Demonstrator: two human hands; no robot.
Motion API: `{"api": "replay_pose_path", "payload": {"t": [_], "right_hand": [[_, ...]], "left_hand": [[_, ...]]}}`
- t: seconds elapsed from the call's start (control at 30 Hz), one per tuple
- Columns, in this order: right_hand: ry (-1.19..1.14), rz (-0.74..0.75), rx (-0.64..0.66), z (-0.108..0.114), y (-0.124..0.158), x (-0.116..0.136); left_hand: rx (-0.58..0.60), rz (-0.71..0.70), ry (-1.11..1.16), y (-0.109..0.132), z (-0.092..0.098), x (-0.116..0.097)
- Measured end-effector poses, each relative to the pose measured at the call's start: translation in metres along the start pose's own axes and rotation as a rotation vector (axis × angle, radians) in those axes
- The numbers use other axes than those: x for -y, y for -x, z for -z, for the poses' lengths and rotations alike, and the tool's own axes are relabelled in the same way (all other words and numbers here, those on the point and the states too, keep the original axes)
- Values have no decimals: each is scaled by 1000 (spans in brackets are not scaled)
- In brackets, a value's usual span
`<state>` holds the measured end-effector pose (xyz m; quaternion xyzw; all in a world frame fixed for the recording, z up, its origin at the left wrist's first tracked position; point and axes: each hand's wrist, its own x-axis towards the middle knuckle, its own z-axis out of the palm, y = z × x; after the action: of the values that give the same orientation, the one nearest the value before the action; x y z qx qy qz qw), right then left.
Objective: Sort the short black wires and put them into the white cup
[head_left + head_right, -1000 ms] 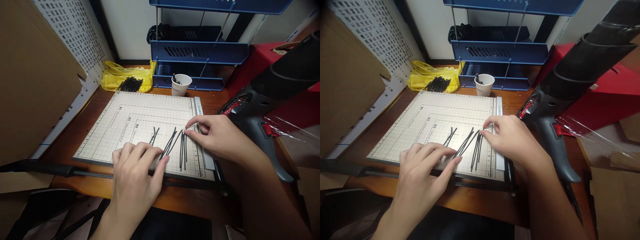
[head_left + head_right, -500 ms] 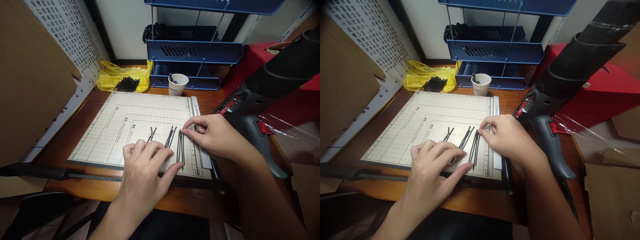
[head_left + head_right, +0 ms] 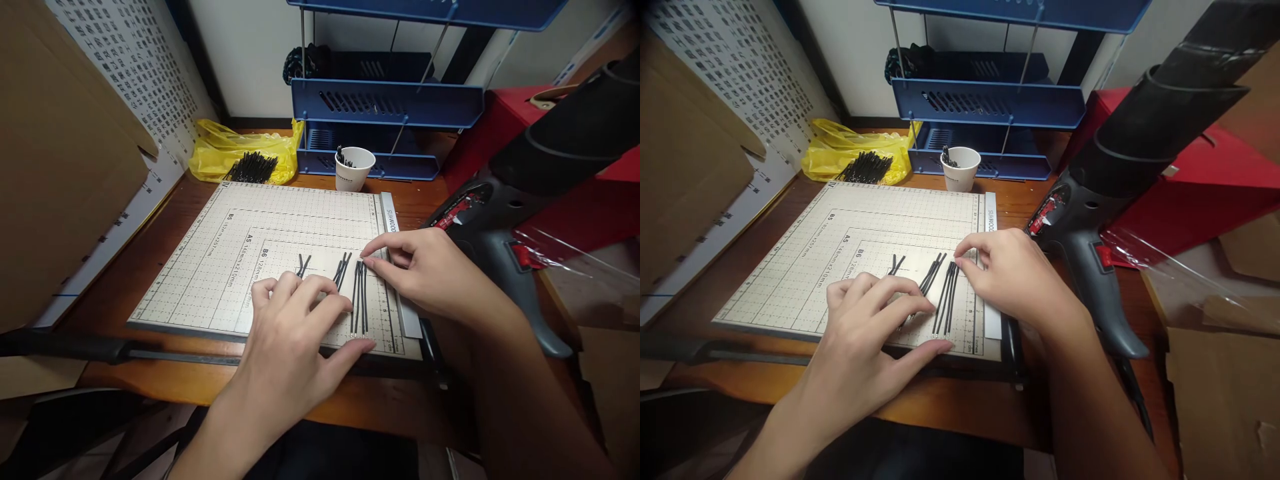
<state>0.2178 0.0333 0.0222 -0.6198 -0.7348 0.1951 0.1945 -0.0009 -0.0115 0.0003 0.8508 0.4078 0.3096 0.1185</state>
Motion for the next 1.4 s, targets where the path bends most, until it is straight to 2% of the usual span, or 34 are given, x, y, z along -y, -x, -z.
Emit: {"api": "replay_pose_path", "payload": {"t": [0.27, 0.77, 1.0, 1.17, 1.4], "right_hand": [[2, -49, 2, 5, 2, -1], [15, -38, 6, 3, 1, -1], [30, 21, -1, 1, 2, -1], [12, 88, -11, -3, 1, 5], [-102, 35, 5, -1, 2, 9]], "left_hand": [[26, 30, 47, 4, 2, 3], [32, 46, 45, 2, 0, 0], [46, -80, -72, 3, -1, 0], [32, -89, -127, 3, -4, 0], [32, -116, -156, 4, -5, 1]]}}
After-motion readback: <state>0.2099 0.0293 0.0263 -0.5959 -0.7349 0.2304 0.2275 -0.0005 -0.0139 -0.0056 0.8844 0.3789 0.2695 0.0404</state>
